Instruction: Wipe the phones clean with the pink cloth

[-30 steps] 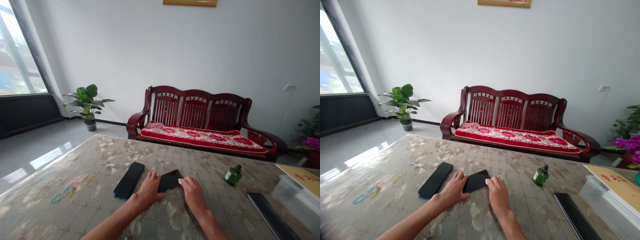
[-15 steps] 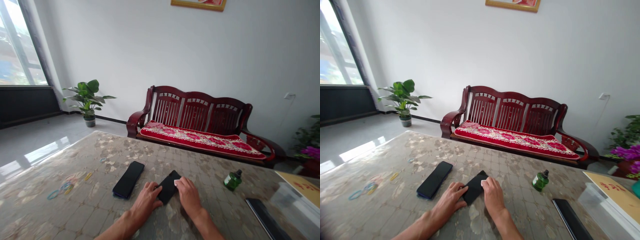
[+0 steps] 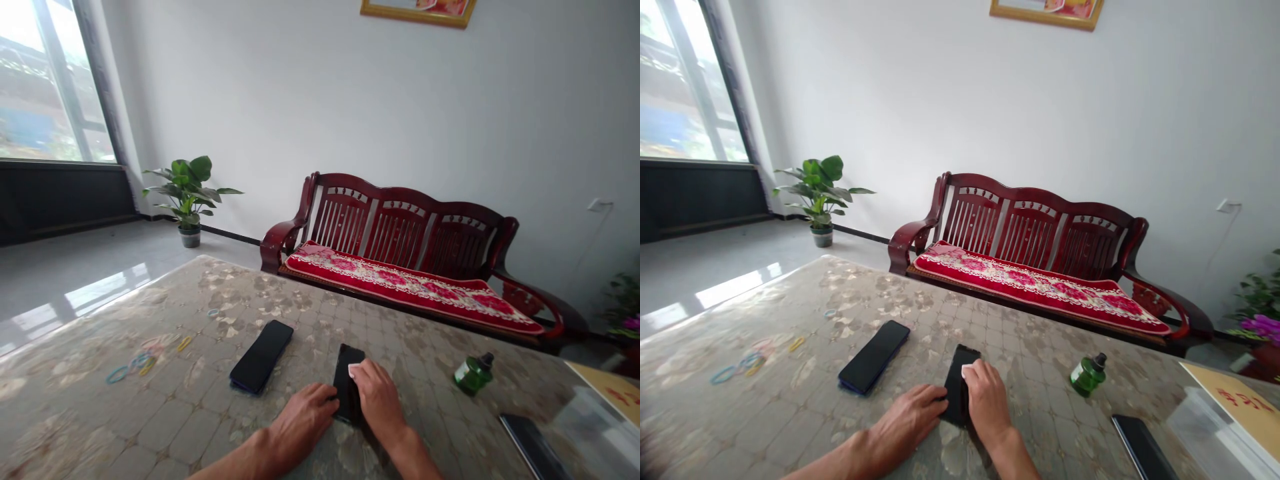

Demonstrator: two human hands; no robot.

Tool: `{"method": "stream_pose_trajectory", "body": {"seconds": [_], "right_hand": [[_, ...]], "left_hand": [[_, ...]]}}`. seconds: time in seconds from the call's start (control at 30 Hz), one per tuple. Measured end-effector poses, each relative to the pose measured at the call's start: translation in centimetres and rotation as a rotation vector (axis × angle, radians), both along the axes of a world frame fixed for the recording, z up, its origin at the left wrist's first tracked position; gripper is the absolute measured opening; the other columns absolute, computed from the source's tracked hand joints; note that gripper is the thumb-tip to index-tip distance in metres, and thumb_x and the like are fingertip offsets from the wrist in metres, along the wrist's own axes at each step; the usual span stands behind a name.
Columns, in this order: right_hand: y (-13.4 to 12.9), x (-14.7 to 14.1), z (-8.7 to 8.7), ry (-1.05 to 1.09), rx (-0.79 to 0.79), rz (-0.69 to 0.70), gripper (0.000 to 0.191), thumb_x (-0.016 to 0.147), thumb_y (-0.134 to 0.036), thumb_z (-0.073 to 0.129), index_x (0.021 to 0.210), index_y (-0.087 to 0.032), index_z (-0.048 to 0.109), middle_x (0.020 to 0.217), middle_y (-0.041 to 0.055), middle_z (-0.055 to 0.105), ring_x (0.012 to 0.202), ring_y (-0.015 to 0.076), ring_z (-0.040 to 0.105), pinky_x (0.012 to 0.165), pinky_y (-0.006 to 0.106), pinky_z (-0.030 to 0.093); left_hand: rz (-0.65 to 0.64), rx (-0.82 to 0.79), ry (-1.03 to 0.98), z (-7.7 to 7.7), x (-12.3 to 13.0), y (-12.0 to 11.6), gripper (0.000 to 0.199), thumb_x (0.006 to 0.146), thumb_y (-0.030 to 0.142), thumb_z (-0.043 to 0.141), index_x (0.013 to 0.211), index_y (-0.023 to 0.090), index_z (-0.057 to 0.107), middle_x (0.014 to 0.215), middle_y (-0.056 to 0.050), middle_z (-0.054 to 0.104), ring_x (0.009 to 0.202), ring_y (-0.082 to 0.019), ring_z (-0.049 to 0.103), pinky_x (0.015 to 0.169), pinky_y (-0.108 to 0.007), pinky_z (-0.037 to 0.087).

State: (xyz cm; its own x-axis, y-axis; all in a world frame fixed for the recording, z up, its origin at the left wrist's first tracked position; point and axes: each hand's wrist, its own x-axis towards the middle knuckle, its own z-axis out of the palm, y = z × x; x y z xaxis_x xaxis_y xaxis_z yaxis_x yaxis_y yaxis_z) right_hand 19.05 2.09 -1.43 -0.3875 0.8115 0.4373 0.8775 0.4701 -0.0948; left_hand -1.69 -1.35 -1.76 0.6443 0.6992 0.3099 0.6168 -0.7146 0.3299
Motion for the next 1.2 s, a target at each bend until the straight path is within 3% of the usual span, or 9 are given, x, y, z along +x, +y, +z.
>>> {"method": "stream_pose_trajectory", "body": {"seconds": [0.3,0.6,0.9,1.2], "right_hand": [[5.0,-0.6,0.7,-0.104,0.014,-0.128,0.023,0.095,-0.008,0.052,0.091,-0.023,0.069,0.089,0.0029,0.065,0.087,0.019,0.059,0.079,0.028,0.041],[1.4,-0.9,0.1,-0.062,0.002,0.039,0.025,0.095,-0.006,0.048,0.097,-0.024,0.066,0.091,0.0023,0.063,0.089,0.0194,0.057,0.082,0.029,0.04],[5.1,-2.4,0.7,-0.1,0.022,-0.056,0.024,0.093,-0.006,0.051,0.089,-0.023,0.067,0.087,0.0021,0.063,0.085,0.0189,0.057,0.078,0.028,0.04],[1.1,-2.0,0.5,-0.024,-0.022,0.101,0.027,0.093,-0.005,0.047,0.098,-0.024,0.066,0.092,0.0023,0.063,0.089,0.019,0.056,0.081,0.028,0.04]], "left_hand": [[-0.086,0.088,-0.023,-1.1,-0.3,0.8,0.024,0.096,0.011,0.049,0.115,0.018,0.062,0.119,-0.006,0.067,0.102,-0.021,0.066,0.093,-0.03,0.052],[-0.093,0.144,-0.094,-0.7,-0.2,0.9,0.022,0.102,0.017,0.042,0.104,0.021,0.063,0.102,-0.004,0.07,0.092,-0.018,0.068,0.087,-0.026,0.052],[-0.111,0.146,-0.078,-0.3,-0.3,0.8,0.026,0.104,0.018,0.037,0.104,0.019,0.063,0.101,-0.005,0.07,0.092,-0.018,0.067,0.087,-0.026,0.052],[-0.099,0.128,-0.081,-0.3,0.0,0.9,0.028,0.104,0.018,0.037,0.097,0.02,0.064,0.093,-0.004,0.068,0.089,-0.017,0.066,0.087,-0.025,0.051]]}}
